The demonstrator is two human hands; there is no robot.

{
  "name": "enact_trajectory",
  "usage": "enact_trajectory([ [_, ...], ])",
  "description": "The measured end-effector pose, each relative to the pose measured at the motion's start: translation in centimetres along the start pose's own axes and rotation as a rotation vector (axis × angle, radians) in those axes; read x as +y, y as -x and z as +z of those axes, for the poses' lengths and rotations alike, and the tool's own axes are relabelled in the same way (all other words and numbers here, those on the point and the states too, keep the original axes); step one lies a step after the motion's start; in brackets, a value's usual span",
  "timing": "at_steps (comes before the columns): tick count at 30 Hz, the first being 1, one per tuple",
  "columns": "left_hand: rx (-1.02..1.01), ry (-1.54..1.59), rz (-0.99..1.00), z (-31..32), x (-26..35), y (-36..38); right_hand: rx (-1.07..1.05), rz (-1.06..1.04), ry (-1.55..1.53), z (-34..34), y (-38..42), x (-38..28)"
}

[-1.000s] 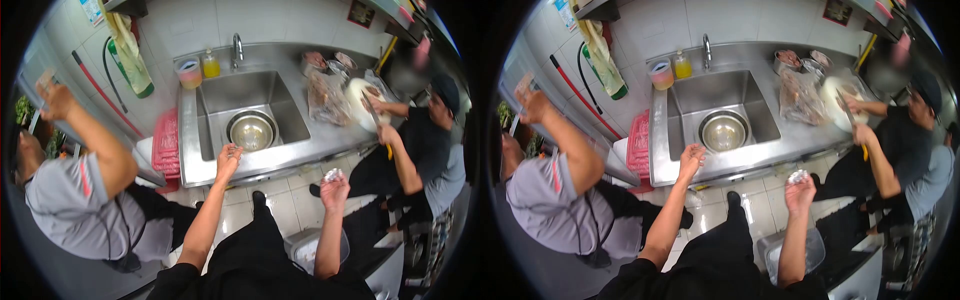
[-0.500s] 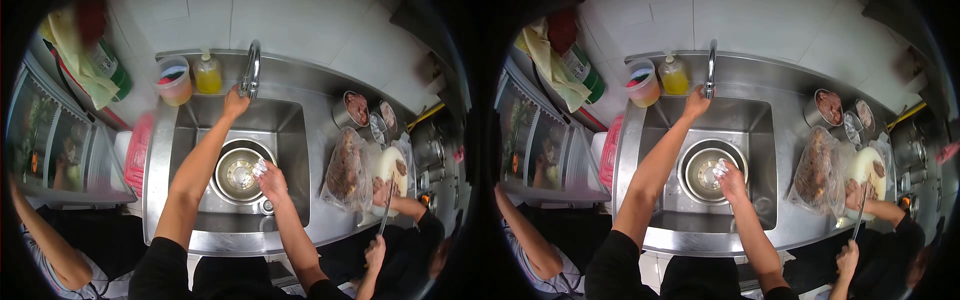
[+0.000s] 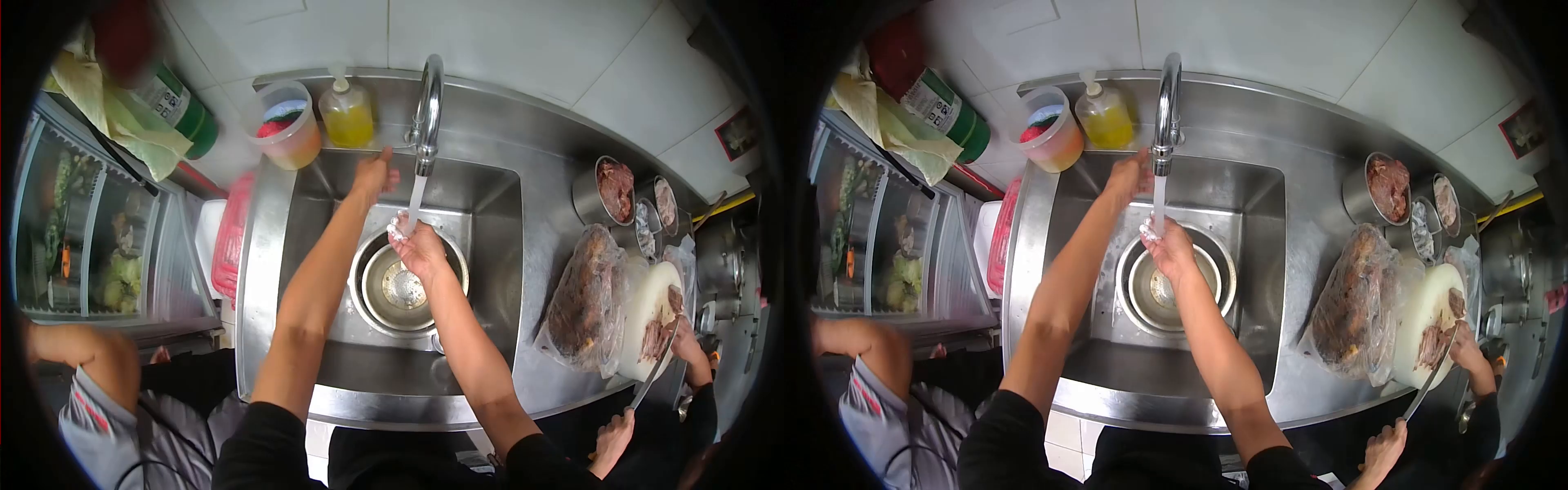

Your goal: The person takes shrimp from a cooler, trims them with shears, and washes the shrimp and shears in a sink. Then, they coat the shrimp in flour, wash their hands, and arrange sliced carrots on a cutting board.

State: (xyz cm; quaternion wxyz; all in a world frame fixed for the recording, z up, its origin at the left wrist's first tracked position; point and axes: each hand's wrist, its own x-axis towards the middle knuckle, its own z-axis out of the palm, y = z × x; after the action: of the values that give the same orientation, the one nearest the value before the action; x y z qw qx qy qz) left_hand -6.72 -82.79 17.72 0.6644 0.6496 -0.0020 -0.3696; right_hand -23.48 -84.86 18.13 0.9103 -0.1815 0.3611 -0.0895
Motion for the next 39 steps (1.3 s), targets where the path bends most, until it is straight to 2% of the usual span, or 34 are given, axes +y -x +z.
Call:
enact_trajectory([
  [2, -0.102, 0.093, -0.079, -1.1, -2.1, 1.8, -0.042, -0.005, 0.111, -0.6, -1.7, 0.3],
  [3, -0.090, 0.157, -0.107, -1.0, -2.7, 4.1, -0.051, -0.006, 0.115, -0.8, -2.0, 0.5],
  [4, -0.148, 0.320, -0.153, -1.6, -5.4, 4.0, -0.050, -0.032, 0.121, -0.8, -2.1, 0.8],
  [6, -0.103, 0.463, -0.206, -0.8, -7.5, 6.9, -0.056, -0.052, 0.138, -1.1, -2.3, 1.3],
  [7, -0.096, 0.469, -0.201, -0.8, -8.8, 7.6, -0.025, -0.016, 0.215, -1.5, -2.4, 1.6],
  [9, -0.214, 0.661, -0.251, -1.2, -10.8, 8.2, 0.037, 0.057, 0.368, -1.3, -2.3, 1.8],
  [11, -0.251, 0.744, -0.218, -1.2, -11.7, 8.9, 0.027, 0.070, 0.448, -0.9, -1.3, 1.0],
  [12, -0.298, 0.820, -0.188, -0.9, -11.7, 9.2, 0.044, -0.034, 0.483, -0.8, -0.8, 0.7],
  [13, -0.290, 0.828, -0.182, -0.1, -11.1, 9.7, 0.060, -0.138, 0.518, -0.7, -0.6, 0.4],
  [14, -0.185, 0.828, -0.237, 0.9, -10.5, 10.1, 0.167, -0.201, 0.635, -1.6, -2.1, 0.5],
  [15, -0.079, 0.828, -0.293, 1.7, -10.1, 10.4, 0.160, -0.194, 0.646, -1.4, -2.1, -0.1],
  [17, -0.103, 0.790, -0.261, 2.7, -10.6, 9.9, 0.291, -0.436, 1.102, -0.3, -1.6, -1.4],
  [18, -0.096, 0.844, -0.255, 3.1, -10.6, 9.8, 0.290, -0.478, 1.215, 0.3, -1.4, -1.5],
  [20, -0.071, 0.883, -0.255, 3.1, -12.3, 8.1, 0.254, -0.453, 1.191, 1.1, -1.1, -1.4],
  [22, -0.037, 0.900, -0.258, 3.8, -9.4, 10.1, 0.277, -0.490, 1.081, 1.9, -0.1, -1.6],
  [23, -0.020, 0.905, -0.276, 4.3, -8.0, 10.9, 0.341, -0.445, 1.102, 1.6, -0.9, -1.7],
  [25, 0.037, 0.944, -0.280, 5.2, -7.6, 11.3, 0.411, -0.539, 1.349, 2.9, -0.4, -1.9],
  [26, 0.080, 0.971, -0.296, 5.5, -7.6, 11.5, 0.389, -0.535, 1.356, 3.4, -0.6, -2.0],
  [29, 0.057, 0.899, -0.305, 5.7, -8.9, 11.2, 0.058, -0.798, 1.420, 4.0, -3.1, -3.8],
  [30, 0.035, 0.970, -0.236, 5.6, -8.1, 11.9, -0.082, -0.918, 1.489, 4.2, -5.0, -4.8],
  [32, 0.018, 0.933, -0.243, 5.1, -8.3, 11.9, -0.214, -1.172, 1.393, 7.2, -5.5, -5.8],
  [33, -0.014, 0.887, -0.261, 4.7, -8.2, 11.8, -0.240, -1.170, 1.388, 7.4, -7.0, -6.3],
  [34, 0.039, 0.877, -0.289, 4.5, -6.8, 12.8, -0.200, -1.342, 1.624, 7.1, -9.2, -7.0],
  [35, 0.001, 0.840, -0.291, 4.3, -7.2, 12.6, -0.151, -1.518, 1.858, 7.0, -10.9, -7.8],
  [36, 0.009, 0.854, -0.292, 4.3, -7.6, 12.4, -0.181, -1.521, 1.848, 7.1, -11.7, -8.8],
  [38, -0.017, 0.791, -0.298, 4.0, -7.9, 12.2, -0.272, -0.927, 1.929, 6.9, -12.8, -10.1],
  [39, -0.002, 0.800, -0.282, 3.5, -7.3, 12.5, -0.207, -0.631, 1.674, 7.8, -11.9, -10.6],
])
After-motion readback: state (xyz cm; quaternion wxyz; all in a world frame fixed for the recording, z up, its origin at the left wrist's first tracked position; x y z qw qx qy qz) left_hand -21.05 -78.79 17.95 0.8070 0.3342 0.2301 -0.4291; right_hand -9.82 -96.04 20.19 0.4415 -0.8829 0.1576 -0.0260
